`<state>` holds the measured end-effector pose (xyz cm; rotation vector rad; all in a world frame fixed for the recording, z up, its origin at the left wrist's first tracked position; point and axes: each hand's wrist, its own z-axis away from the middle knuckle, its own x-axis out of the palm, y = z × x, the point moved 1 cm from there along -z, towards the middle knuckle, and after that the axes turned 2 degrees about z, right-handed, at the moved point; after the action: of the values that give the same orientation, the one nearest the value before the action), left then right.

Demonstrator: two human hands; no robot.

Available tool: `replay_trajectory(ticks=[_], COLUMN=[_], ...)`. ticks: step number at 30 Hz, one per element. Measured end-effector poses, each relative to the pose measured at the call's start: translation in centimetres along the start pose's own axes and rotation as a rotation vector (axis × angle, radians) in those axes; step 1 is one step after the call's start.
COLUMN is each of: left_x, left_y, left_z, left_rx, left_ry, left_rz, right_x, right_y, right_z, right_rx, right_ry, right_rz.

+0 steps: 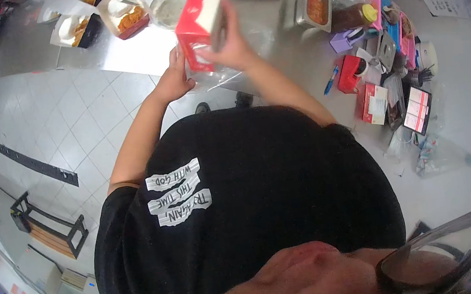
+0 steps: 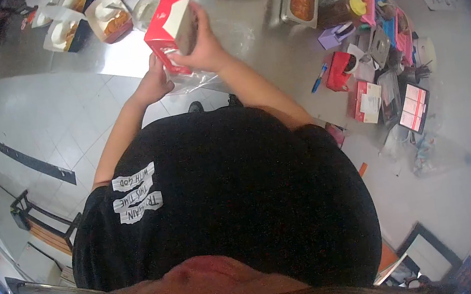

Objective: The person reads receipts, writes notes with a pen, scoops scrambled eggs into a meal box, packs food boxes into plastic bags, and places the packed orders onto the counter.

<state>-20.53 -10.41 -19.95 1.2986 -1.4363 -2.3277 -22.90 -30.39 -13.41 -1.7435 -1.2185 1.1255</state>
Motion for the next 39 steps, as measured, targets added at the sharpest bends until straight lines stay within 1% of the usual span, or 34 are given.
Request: replay_trajectory(ticks=[3, 6, 7, 10, 11, 13, 14, 15, 17, 20, 21, 23, 24, 25, 27, 28, 29, 30, 31, 32, 33, 34, 35, 36, 37, 38, 39], left_x=[-2.0, -3.8, -5.2, -4.0, -3.8, -2.3, -1.5, -1.2, -0.5, -0.5, -0.7, -0.3, -0.3, -0.4, -0.3, 0.6, 0.9, 0.6, 0.4, 0.5, 0.2, 0.2, 0.3, 0.7, 1.5, 2.5, 3.3], left_y=[-0.6, -1.3, 0.6, 3.2, 4.8, 5.0, 4.8, 4.6, 4.4, 5.2, 5.5, 4.5, 4.8, 5.4, 7.0, 5.8, 4.3, 4.8, 6.7, 7.1, 9.1, 10.3, 11.7, 13.8, 15.2, 15.9, 16.6], left_z=[0.9, 1.6, 1.8, 1.7, 2.0, 2.0, 1.9, 1.9, 1.7, 1.7, 1.7, 1.8, 2.2, 2.6, 3.2, 2.8, 2.0, 1.4, 1.6, 1.1, 0.8, 0.3, -0.4, -0.7, -1.1, -1.9, -2.9], left_rx=[0.076, 0.126, 0.020, 0.177, 0.057, 0.046, 0.035, 0.093, 0.089, 0.070, 0.061, 0.157, 0.096, 0.040, -0.274, -0.411, -0.536, -0.537, -0.407, -0.322, -0.346, -0.334, -0.377, -0.389, -0.403, -0.400, -0.395], left_ry=[0.058, 0.180, 0.096, -0.035, -0.139, -0.146, -0.147, -0.116, -0.112, -0.151, -0.169, -0.001, 0.063, 0.132, 0.222, 0.094, -0.045, -0.119, -0.046, 0.012, -0.006, -0.024, -0.018, 0.000, 0.034, 0.021, 0.018], left_rz=[-0.022, 0.054, 0.202, -0.023, -0.057, -0.092, -0.108, -0.042, -0.001, -0.017, -0.035, 0.066, 0.152, 0.243, 0.477, 0.610, 0.734, 0.598, 0.496, 0.448, 0.513, 0.591, 0.599, 0.681, 0.697, 0.655, 0.617], right_x=[1.8, -0.9, -1.3, -2.9, -3.6, -4.7, -4.8, -4.6, -3.7, -1.6, -1.7, -3.3, -4.1, -5.0, -7.2, -9.1, -11.8, -14.5, -16.6, -18.0, -19.5, -21.3, -22.8, -24.4, -26.0, -27.2, -28.4], right_y=[3.1, -0.2, -0.3, -0.4, -0.8, -0.9, -0.9, -1.3, -1.2, 2.3, 2.0, 0.8, 0.1, -0.3, -0.8, 1.7, 5.7, 7.6, 6.4, 4.4, 2.8, 2.4, 2.1, 1.0, -0.6, -1.0, -0.8], right_z=[2.2, 3.1, 4.0, 5.9, 5.9, 5.6, 5.5, 5.5, 5.5, 6.6, 6.6, 7.0, 7.6, 7.9, 9.2, 10.7, 12.4, 13.6, 13.6, 13.7, 14.3, 14.9, 15.5, 15.7, 15.8, 16.1, 16.2], right_rx=[0.044, 0.054, 0.103, 0.226, 0.252, 0.267, 0.226, 0.188, 0.150, 0.147, 0.112, 0.079, 0.065, 0.153, 0.330, 0.574, 0.794, 0.988, 0.972, 0.957, 0.946, 0.885, 0.824, 0.803, 0.780, 0.758, 0.734], right_ry=[-0.307, -0.777, -0.761, -0.710, -0.699, -0.700, -0.704, -0.713, -0.726, -0.765, -0.760, -0.625, -0.564, -0.317, 0.202, 0.125, 0.066, 0.019, 0.051, 0.085, 0.120, 0.098, 0.072, 0.099, 0.119, 0.135, 0.173], right_rz=[0.345, 0.832, 0.896, 1.063, 1.094, 1.110, 1.093, 1.074, 1.013, 1.073, 1.124, 0.951, 0.863, 0.971, 1.160, 0.930, 0.688, 0.428, 0.408, 0.393, 0.378, 0.403, 0.426, 0.355, 0.277, 0.197, 0.207])
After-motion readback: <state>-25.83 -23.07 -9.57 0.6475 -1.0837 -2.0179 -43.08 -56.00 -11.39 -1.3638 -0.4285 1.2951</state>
